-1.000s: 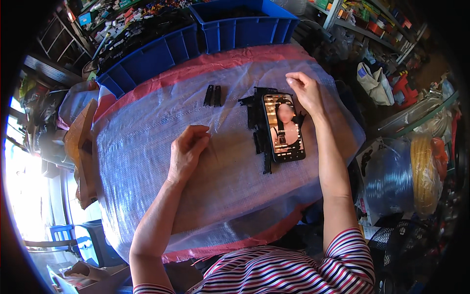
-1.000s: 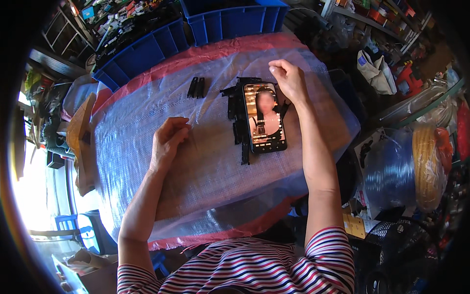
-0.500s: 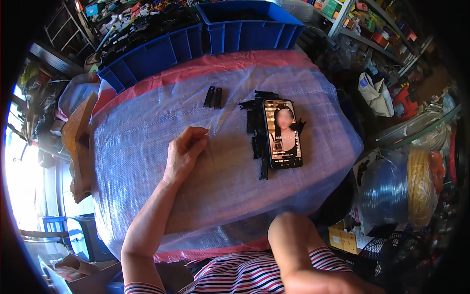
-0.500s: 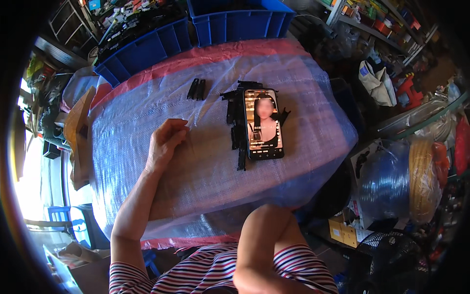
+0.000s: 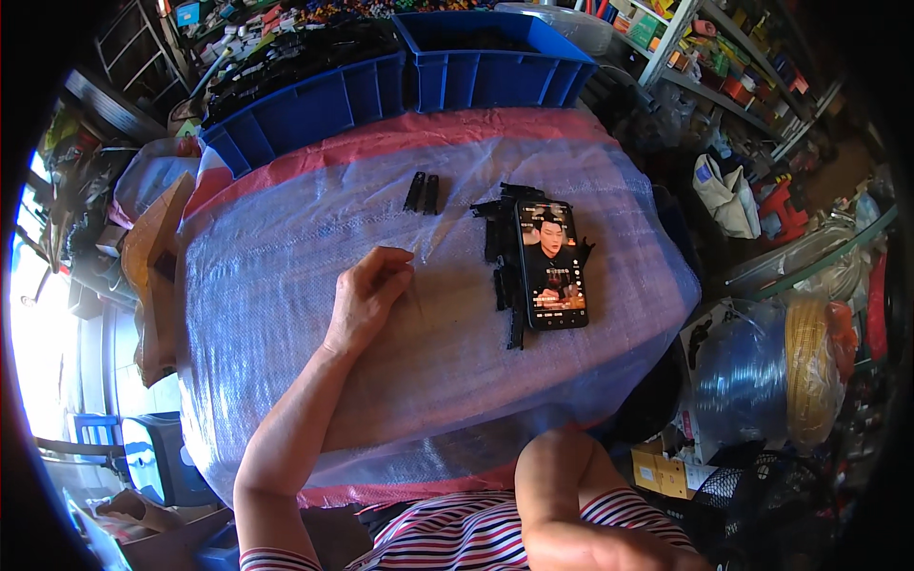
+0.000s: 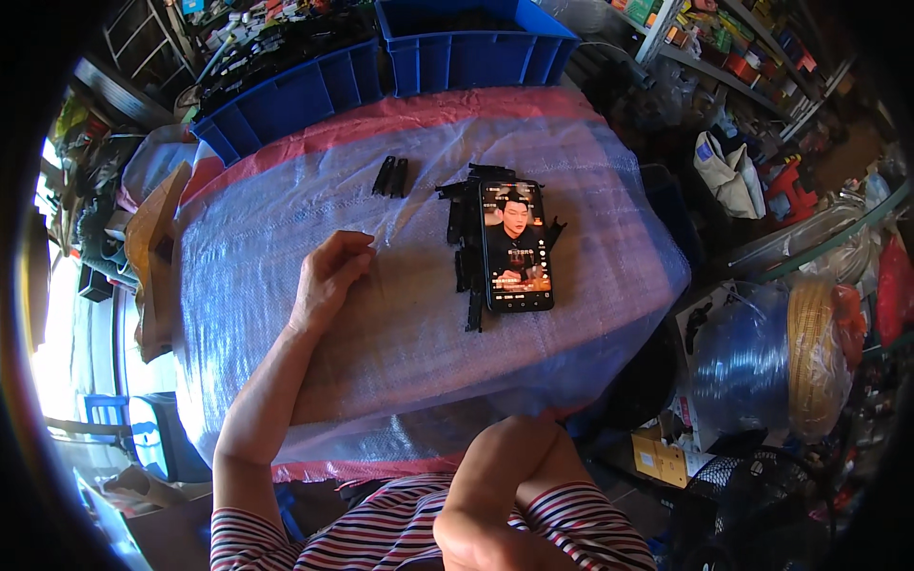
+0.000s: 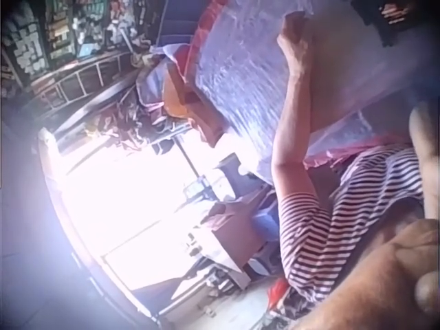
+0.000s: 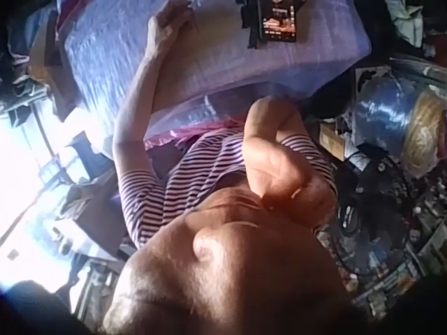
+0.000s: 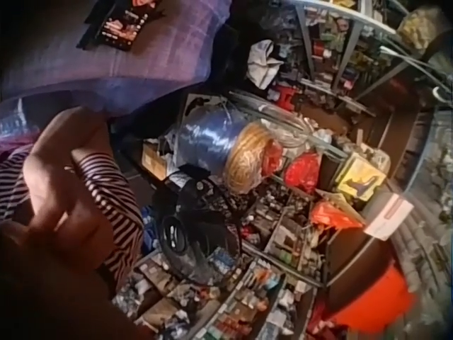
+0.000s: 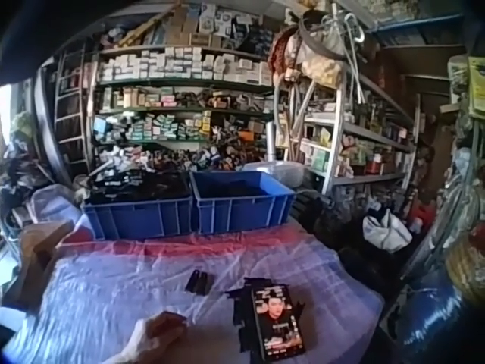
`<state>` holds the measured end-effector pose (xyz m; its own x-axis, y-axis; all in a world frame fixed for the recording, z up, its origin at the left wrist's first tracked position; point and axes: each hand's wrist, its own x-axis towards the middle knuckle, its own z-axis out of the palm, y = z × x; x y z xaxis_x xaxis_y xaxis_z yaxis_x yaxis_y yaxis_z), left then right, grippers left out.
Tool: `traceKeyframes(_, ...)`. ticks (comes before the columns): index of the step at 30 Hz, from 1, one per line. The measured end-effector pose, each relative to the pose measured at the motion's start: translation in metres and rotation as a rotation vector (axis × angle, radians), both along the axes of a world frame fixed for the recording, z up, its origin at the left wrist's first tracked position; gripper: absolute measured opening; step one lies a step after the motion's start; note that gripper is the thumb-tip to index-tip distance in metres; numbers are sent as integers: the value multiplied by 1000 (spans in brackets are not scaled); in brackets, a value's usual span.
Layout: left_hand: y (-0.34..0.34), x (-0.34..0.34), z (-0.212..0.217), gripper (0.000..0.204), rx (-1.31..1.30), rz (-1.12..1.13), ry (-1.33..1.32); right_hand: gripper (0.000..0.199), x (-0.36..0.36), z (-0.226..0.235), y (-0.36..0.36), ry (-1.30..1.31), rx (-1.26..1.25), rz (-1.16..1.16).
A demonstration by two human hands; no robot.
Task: Assembling small black plastic components and pins at a workstation.
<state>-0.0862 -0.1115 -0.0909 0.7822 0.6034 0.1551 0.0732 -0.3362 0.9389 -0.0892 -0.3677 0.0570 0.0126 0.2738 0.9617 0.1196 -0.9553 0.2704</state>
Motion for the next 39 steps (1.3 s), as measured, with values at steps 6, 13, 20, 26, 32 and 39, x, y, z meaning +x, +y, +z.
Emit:
traceKeyframes(6,3,-5,-1,22,-8,-8,52,24,-22,-12,8,252,129,-23)
traceKeyframes(13,2,-5,-2,21,8,14,14,22,-5,32,29,271,-181,89)
traceKeyframes(20,0,-1,3,22,19,-18,9,25,-15,41,31,367,-333,-31)
traceKeyframes(26,2,-3,-1,22,19,-13,0,19,-48,53,24,925,-1022,-547)
traceKeyframes(32,2,-4,-1,22,47,-22,-6,24,-49,27,15,641,-609,-259)
traceKeyframes(39,0,-7,1,22,59,-25,5,26,-51,27,26,1052,-324,-350)
